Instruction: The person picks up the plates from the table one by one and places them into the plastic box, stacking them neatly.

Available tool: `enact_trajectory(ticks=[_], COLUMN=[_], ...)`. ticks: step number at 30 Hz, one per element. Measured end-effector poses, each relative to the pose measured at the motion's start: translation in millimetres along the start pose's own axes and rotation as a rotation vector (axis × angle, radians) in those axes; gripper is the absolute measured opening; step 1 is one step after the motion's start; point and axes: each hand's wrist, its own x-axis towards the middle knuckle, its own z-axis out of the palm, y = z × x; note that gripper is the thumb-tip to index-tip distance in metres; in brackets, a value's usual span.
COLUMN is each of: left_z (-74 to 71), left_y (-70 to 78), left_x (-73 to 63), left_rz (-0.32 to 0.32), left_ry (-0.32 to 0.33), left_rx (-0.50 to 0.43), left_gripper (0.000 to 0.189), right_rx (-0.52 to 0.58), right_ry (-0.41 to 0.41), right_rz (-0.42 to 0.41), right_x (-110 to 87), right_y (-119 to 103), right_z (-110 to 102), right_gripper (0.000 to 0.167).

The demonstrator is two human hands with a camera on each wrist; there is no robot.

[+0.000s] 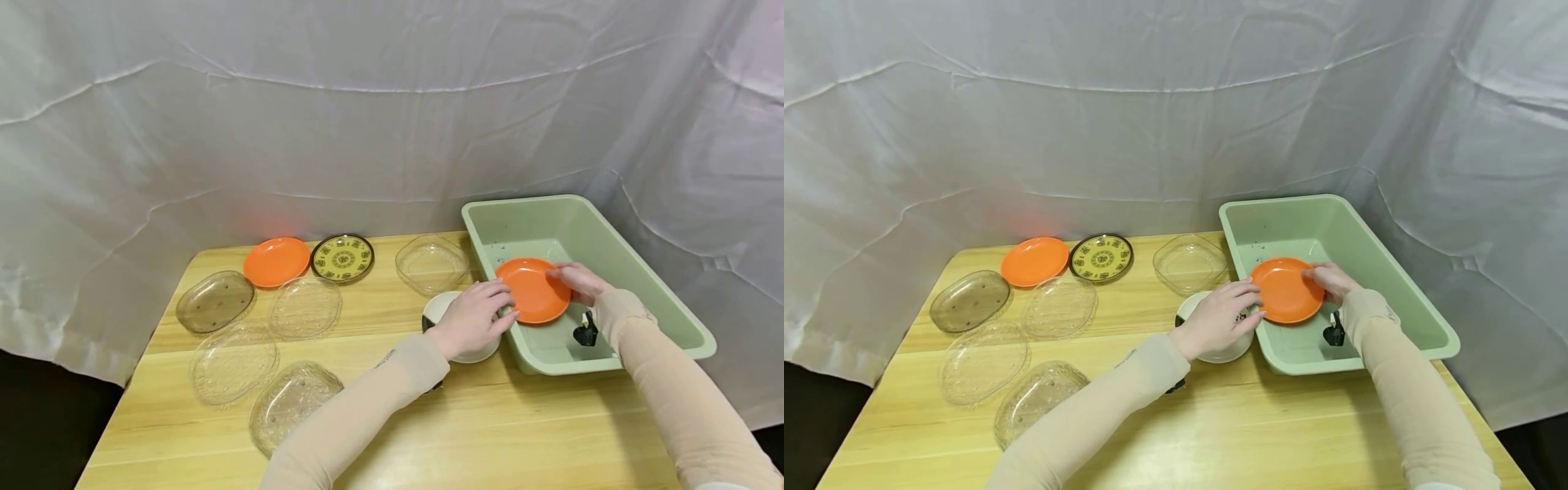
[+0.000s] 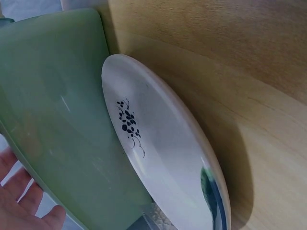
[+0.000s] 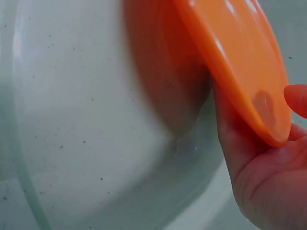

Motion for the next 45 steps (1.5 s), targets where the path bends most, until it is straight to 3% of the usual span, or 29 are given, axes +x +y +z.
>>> enact_trajectory(ticks=[7, 14, 21, 31, 38, 45], left_z=[-0.3, -0.4, -0.2, -1.7, -1.7, -9.2], left_y=[-0.5, -1.3, -2.1, -1.2, -1.1, -2.7], left_x=[-0.7, -1.4, -2.1, -2.5, -2.0, -1.7], left_rz=[-0.022, -0.023, -0.021, -0.02, -0.017, -0.021], left_ry=[-0.004, 0.005, 0.011, 0.012, 0.006, -0.05], left_rx=[-0.003, -0.017, -0.008, 0.002, -0.015, -0.146], left_gripper=[0.033, 0.032, 0.033, 0.035, 0.035, 0.037], right_rx=[0.059, -0.025, -0.036, -0.036, 0.038, 0.046], right_ry=[-0.025, 0.021, 0.054, 0.158, 0.237, 0.334], right_rz=[-0.006, 0.024, 0.007, -0.038, -0.084, -0.12], right_x=[0.7, 0.1, -2.4, -5.7, -7.2, -10.7], right_y=[-3.6, -6.8, -9.5, -7.8, -6.7, -6.2], right_z=[2.9, 3.0, 3.1, 2.0, 0.5, 3.4], right_gripper=[0.061, 0.063, 0.06, 0.059, 0.056, 0.05])
